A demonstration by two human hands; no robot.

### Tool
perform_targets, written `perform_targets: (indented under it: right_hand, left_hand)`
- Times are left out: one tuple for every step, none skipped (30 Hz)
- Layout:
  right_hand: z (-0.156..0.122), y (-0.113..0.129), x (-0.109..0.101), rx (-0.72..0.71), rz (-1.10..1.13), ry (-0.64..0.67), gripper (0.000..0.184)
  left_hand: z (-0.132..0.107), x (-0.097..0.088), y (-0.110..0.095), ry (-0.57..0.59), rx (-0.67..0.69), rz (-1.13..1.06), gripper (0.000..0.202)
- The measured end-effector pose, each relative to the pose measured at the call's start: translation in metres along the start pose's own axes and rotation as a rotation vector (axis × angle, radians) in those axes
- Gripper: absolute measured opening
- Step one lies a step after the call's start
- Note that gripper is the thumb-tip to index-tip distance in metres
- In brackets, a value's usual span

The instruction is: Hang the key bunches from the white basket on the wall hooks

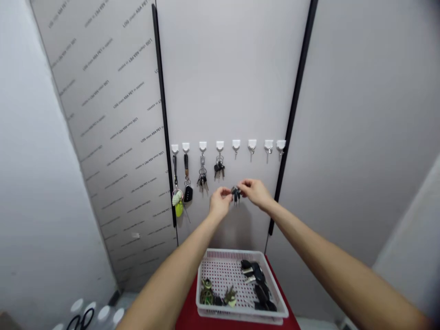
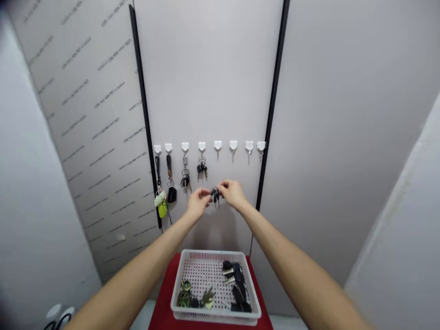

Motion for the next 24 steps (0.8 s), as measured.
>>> perform_targets:
  right_hand:
    - [0.011,0.009,-0.006,-0.004,0.006,-0.043,0.013]
    - [0.022,0.016,-0.012,-0.010,0.010,-0.088,0.013]
    - [0.032,0.023,-0.017,-0.017,0.007,-0.131,0.014]
    - [0.041,0.028,-0.022,-0.023,-0.002,-0.173,0.015]
    - [0.049,0.033,-0.026,-0.032,-0.021,-0.211,0.016]
    - [0.057,0.037,-0.030,-0.042,-0.049,-0.247,0.017]
    - [0.063,0.041,-0.032,-0.050,-0.084,-0.280,0.018]
    - [0.068,0.044,-0.034,-0.054,-0.125,-0.308,0.019]
    - [0.073,0.046,-0.035,-0.051,-0.168,-0.329,0.019]
    - [0.077,0.048,-0.036,-0.042,-0.213,-0.345,0.020]
    - [0.079,0.050,-0.035,-0.027,-0.259,-0.355,0.020]
    - [0.082,0.051,-0.034,-0.007,-0.304,-0.358,0.020]
    - [0.083,0.051,-0.032,0.009,-0.351,-0.356,0.021]
    - [0.084,0.052,-0.030,0.017,-0.396,-0.352,0.021]
    - [0.084,0.052,-0.029,0.015,-0.435,-0.346,0.021]
    - [0.083,0.052,-0.028,0.003,-0.466,-0.336,0.022]
    - [0.081,0.052,-0.027,-0.012,-0.486,-0.322,0.022]
    - [0.078,0.051,-0.028,-0.033,-0.492,-0.314,0.023]
    - [0.074,0.050,-0.029,-0.056,-0.486,-0.311,0.023]
    - [0.068,0.047,-0.030,-0.078,-0.469,-0.314,0.024]
    - [0.060,0.043,-0.032,-0.100,-0.446,-0.323,0.025]
    - [0.052,0.037,-0.032,-0.120,-0.421,-0.324,0.026]
    - [0.041,0.028,-0.031,-0.131,-0.401,-0.310,0.027]
    - [0.029,0.016,-0.028,-0.133,-0.392,-0.267,0.027]
  left_hand:
    - [0.010,0.000,-0.012,-0.031,0.027,0.019,0.014]
    - [0.019,0.000,-0.024,-0.056,0.057,0.035,0.015]
    - [0.027,0.000,-0.035,-0.072,0.088,0.051,0.018]
    - [0.033,0.000,-0.046,-0.081,0.120,0.069,0.020]
    - [0.037,-0.001,-0.055,-0.088,0.149,0.090,0.023]
    - [0.041,-0.001,-0.064,-0.093,0.173,0.115,0.026]
    - [0.043,-0.001,-0.071,-0.101,0.191,0.143,0.028]
    - [0.045,-0.002,-0.076,-0.110,0.204,0.173,0.030]
    - [0.047,-0.002,-0.080,-0.120,0.214,0.205,0.031]
    - [0.048,-0.003,-0.083,-0.126,0.218,0.237,0.032]
    - [0.049,-0.002,-0.084,-0.126,0.221,0.267,0.033]
    - [0.050,-0.002,-0.083,-0.125,0.221,0.295,0.034]
    - [0.051,-0.001,-0.082,-0.124,0.220,0.316,0.034]
    - [0.052,0.000,-0.081,-0.122,0.218,0.331,0.034]
    - [0.052,0.001,-0.079,-0.120,0.215,0.338,0.035]
    - [0.051,0.001,-0.077,-0.116,0.209,0.340,0.035]
    - [0.049,0.002,-0.074,-0.111,0.199,0.337,0.035]
    - [0.046,0.002,-0.070,-0.106,0.185,0.332,0.036]
    - [0.042,0.002,-0.065,-0.098,0.170,0.323,0.036]
    - [0.036,0.002,-0.058,-0.091,0.152,0.310,0.037]
    - [0.028,0.002,-0.049,-0.079,0.136,0.294,0.037]
    - [0.018,0.003,-0.037,-0.059,0.125,0.279,0.037]
    - [0.006,0.004,-0.023,-0.027,0.118,0.265,0.036]
    - [-0.007,0.007,-0.007,0.014,0.110,0.257,0.035]
Point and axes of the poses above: each hand's wrist, its own z-axis towards the middle knuckle, its own x-axis out of the palm, y = z × x, the point moved 3 cm from there along z, towards the middle knuckle
